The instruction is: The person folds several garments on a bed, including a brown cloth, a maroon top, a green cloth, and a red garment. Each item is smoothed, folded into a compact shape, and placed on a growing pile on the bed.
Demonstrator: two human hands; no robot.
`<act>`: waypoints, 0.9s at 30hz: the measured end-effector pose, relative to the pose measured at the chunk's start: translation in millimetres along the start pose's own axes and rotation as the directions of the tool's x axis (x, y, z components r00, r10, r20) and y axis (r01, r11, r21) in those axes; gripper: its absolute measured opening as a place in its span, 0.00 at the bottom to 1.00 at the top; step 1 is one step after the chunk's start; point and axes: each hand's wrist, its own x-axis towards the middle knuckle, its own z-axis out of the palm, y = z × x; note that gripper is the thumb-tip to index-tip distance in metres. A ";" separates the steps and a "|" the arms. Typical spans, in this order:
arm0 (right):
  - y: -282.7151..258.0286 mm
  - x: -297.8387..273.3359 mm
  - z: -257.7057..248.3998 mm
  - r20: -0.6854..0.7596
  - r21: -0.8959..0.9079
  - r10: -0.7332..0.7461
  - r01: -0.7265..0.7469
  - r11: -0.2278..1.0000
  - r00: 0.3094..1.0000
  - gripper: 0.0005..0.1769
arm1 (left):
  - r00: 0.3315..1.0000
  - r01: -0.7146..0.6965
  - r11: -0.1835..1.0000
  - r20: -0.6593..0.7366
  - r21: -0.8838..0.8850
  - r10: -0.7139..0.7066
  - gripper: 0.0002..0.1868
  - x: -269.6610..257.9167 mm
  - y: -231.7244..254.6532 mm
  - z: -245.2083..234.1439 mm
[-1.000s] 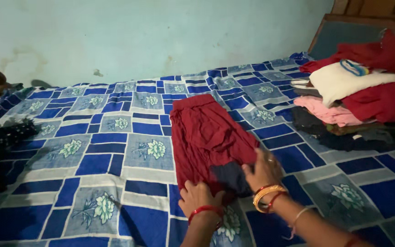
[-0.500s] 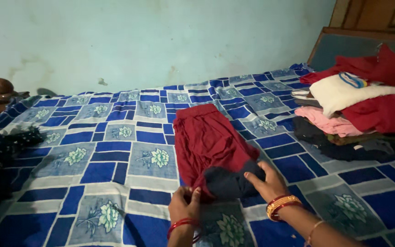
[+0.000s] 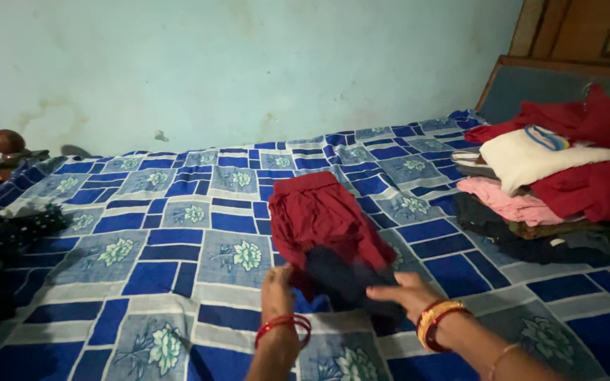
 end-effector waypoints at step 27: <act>-378.4 -100.8 -13.3 0.006 -0.330 -0.024 0.024 0.944 1.000 0.75 | 0.847 -0.506 0.862 0.166 -0.041 0.505 0.17 37.5 418.7 163.2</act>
